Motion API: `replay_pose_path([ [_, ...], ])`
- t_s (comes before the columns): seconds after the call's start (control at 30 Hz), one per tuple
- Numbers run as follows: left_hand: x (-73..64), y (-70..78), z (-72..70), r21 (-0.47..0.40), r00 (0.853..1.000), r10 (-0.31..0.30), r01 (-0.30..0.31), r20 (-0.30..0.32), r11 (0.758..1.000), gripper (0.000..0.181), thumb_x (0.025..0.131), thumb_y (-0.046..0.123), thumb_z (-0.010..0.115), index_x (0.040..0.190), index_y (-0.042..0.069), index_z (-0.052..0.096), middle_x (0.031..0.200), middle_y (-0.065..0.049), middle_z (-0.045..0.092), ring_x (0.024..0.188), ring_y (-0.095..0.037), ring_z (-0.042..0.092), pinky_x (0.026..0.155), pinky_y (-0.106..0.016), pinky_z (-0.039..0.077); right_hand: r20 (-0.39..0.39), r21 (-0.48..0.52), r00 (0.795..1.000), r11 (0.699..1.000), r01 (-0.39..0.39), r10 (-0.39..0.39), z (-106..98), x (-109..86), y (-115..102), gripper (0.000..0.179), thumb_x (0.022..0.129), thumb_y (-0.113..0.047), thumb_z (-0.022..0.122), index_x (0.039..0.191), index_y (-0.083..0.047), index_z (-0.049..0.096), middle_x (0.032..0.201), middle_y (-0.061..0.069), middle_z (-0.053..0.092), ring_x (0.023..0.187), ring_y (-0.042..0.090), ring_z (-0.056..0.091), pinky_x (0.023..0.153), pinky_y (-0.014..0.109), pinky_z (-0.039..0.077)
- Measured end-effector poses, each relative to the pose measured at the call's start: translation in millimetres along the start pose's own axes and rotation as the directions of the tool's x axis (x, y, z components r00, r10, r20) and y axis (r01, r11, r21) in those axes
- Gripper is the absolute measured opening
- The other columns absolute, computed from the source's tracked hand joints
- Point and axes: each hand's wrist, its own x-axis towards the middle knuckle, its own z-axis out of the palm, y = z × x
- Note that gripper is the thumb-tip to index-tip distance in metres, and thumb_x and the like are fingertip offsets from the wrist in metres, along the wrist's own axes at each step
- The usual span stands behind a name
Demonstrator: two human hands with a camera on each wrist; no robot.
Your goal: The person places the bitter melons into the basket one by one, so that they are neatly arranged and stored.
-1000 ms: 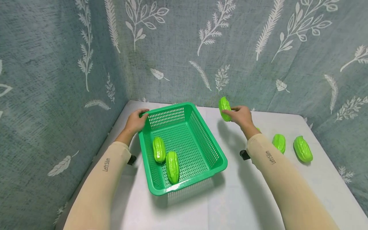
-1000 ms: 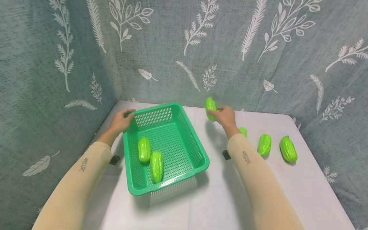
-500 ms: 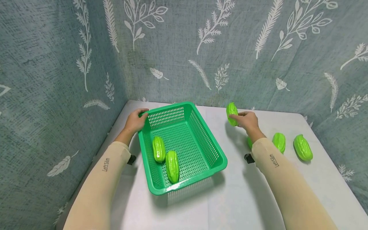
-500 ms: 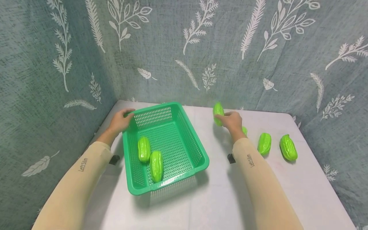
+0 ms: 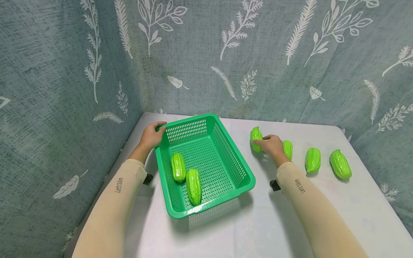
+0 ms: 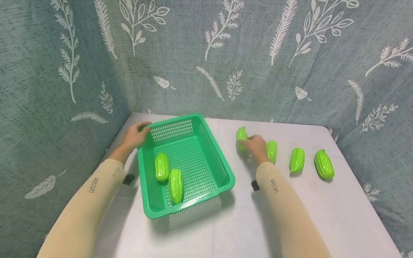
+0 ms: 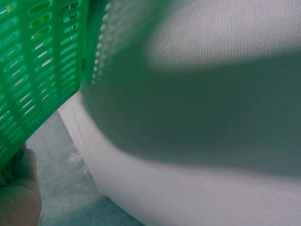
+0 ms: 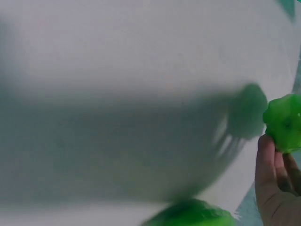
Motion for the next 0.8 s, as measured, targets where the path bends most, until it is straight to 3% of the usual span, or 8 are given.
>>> replay_pose_path([
  [0.33,-0.7,0.0,-1.0,0.003,1.000,-0.008,0.008,-0.004,1.000,0.040,0.101,0.032,0.045,0.137,0.016,0.050,0.144,-0.012,0.045,0.134,-0.033,0.040,0.109,-0.052,0.034,-0.009,-0.086,1.000,0.996,-0.012,0.012,12.7,-4.3,6.9,0.078,0.086,-0.044,0.064,0.139,0.007,0.038,0.136,0.026,0.047,0.103,0.032,0.061,0.084,0.038,0.054],
  [0.47,0.4,-0.3,-1.3,0.002,1.000,0.002,-0.002,-0.008,1.000,0.040,0.101,0.032,0.044,0.137,0.016,0.050,0.144,-0.013,0.045,0.135,-0.034,0.040,0.110,-0.052,0.033,-0.012,-0.092,1.000,0.996,-0.017,0.016,8.6,-6.3,3.6,0.081,0.086,-0.046,0.063,0.140,0.007,0.035,0.138,0.027,0.043,0.117,0.038,0.053,0.095,0.045,0.049],
  [0.6,1.7,-0.8,-1.3,0.003,1.000,0.001,-0.001,-0.011,1.000,0.040,0.101,0.033,0.044,0.137,0.016,0.051,0.144,-0.012,0.046,0.135,-0.033,0.040,0.110,-0.052,0.034,-0.044,-0.093,0.999,0.996,0.000,-0.004,1.8,-9.3,-5.9,0.085,0.084,-0.047,0.065,0.141,0.007,0.033,0.140,0.028,0.041,0.128,0.042,0.042,0.106,0.050,0.040],
  [0.8,2.6,-1.2,-0.7,0.005,1.000,-0.011,0.011,-0.007,1.000,0.040,0.101,0.032,0.045,0.137,0.017,0.051,0.144,-0.012,0.046,0.134,-0.033,0.040,0.110,-0.052,0.034,-0.111,-0.054,0.992,0.997,0.047,-0.053,-13.4,-12.9,-33.0,0.086,0.083,-0.049,0.066,0.144,0.001,0.032,0.142,0.024,0.041,0.131,0.040,0.040,0.107,0.052,0.039],
])
